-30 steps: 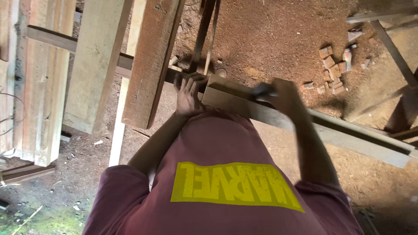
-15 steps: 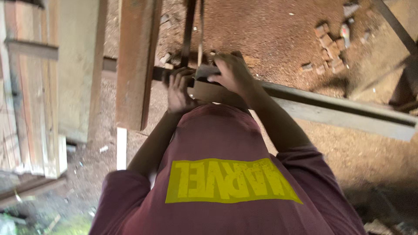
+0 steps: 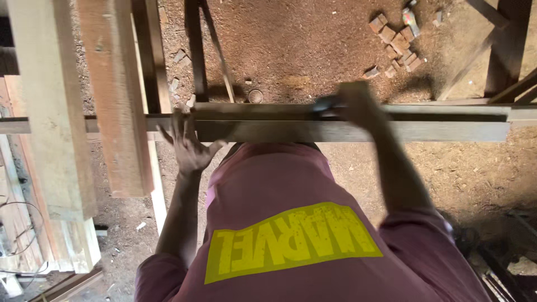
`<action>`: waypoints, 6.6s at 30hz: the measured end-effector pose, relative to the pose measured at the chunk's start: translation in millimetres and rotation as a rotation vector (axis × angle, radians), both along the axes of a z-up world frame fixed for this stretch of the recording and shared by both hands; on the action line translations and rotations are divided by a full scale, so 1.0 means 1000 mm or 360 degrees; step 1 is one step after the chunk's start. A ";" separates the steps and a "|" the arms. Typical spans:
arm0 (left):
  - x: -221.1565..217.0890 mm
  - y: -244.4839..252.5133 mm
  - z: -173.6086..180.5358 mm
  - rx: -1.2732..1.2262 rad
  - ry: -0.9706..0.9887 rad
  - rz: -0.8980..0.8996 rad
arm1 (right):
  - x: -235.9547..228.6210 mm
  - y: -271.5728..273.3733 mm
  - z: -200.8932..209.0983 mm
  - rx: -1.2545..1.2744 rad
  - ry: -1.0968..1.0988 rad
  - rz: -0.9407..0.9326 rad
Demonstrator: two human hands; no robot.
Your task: The person uses a piece of sandpaper to smooth the edges and surfaces of several long wooden beams arranged on a workbench.
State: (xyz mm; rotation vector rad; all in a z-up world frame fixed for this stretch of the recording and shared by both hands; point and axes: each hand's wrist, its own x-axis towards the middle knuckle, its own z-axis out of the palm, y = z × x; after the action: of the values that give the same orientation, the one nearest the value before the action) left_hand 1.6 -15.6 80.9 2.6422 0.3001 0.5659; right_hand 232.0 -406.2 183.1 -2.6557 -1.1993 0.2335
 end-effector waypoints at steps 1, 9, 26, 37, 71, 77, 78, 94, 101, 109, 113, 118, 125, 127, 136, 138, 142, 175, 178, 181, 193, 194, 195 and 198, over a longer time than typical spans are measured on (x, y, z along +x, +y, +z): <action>0.004 -0.013 0.004 0.0009 0.0086 0.0089 | -0.002 0.027 -0.009 0.0182 0.0075 0.0161; 0.042 -0.100 0.036 -0.0064 0.0403 -0.0044 | 0.000 0.121 -0.012 -0.0419 0.0575 0.0304; 0.122 -0.193 0.046 -0.0052 0.0893 0.0700 | 0.045 -0.005 0.000 0.0137 0.0071 0.0486; 0.119 -0.197 0.045 -0.0124 0.0675 0.0659 | 0.062 -0.126 0.009 -0.0172 0.0583 0.0273; 0.111 -0.166 0.013 -0.0023 0.0488 0.0676 | 0.088 -0.253 -0.025 -0.0302 0.0230 0.0236; 0.110 -0.159 0.012 -0.0037 0.0560 0.0653 | 0.092 -0.278 -0.011 -0.0015 0.0436 0.0077; 0.111 -0.159 0.012 -0.0029 0.0562 0.0651 | 0.099 -0.313 0.006 -0.0031 0.0454 -0.0001; 0.118 -0.166 0.025 0.0265 0.0348 0.0524 | 0.058 -0.156 -0.029 0.0047 0.0136 0.0120; 0.117 -0.165 0.019 -0.0049 0.0587 0.0595 | 0.094 -0.374 0.044 -0.0300 0.0422 -0.0740; 0.136 -0.219 0.040 0.0275 0.0009 0.0629 | 0.090 -0.265 0.010 -0.0035 0.0421 0.0193; 0.149 -0.334 0.044 0.0267 0.0002 0.0357 | 0.078 -0.220 0.012 0.0084 0.0584 0.0246; 0.182 -0.455 0.069 0.0230 0.0233 -0.0050 | 0.119 -0.327 0.060 0.0165 0.0947 0.0215; 0.193 -0.473 0.110 0.0018 0.0815 0.0049 | 0.140 -0.439 0.035 -0.0325 0.0699 -0.0029; 0.205 -0.479 0.105 0.0392 0.0289 -0.0099 | 0.137 -0.403 0.014 -0.0169 0.0867 0.0052; 0.212 -0.494 0.101 -0.0020 0.0629 -0.0189 | 0.135 -0.366 0.065 0.0163 0.0537 0.0428; 0.212 -0.494 0.104 0.0013 0.0639 -0.0195 | 0.146 -0.417 0.065 -0.0031 0.1186 -0.0061; 0.213 -0.497 0.103 -0.0063 0.0558 -0.0155 | 0.157 -0.476 0.037 -0.0238 0.0856 -0.0350; 0.216 -0.507 0.122 -0.0087 0.0606 -0.0100 | 0.147 -0.450 0.047 0.0055 0.0788 0.0255; 0.220 -0.501 0.126 -0.0059 0.0653 -0.0096 | 0.138 -0.422 0.045 0.0169 0.0814 0.0201; 0.221 -0.505 0.125 -0.0062 0.0601 -0.0102 | 0.138 -0.416 0.049 0.0293 0.0905 0.0205; 0.215 -0.494 0.089 0.0059 0.0710 -0.0167 | 0.137 -0.407 0.033 0.0360 0.0816 0.0401; 0.213 -0.494 0.090 0.0063 0.0652 -0.0183 | 0.134 -0.409 0.035 0.0369 0.0782 0.0428; 0.211 -0.495 0.090 0.0016 0.0750 -0.0138 | 0.130 -0.413 0.038 0.0271 0.0795 0.0365; 0.219 -0.495 0.090 0.0009 0.0857 -0.0061 | 0.141 -0.439 0.059 0.0076 0.0759 0.0233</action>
State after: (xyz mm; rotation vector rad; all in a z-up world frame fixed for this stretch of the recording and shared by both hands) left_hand 221.1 -510.9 170.5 2.7559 0.4008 -0.1709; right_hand 372.9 -845.5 241.8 -2.2820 -1.2094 0.7985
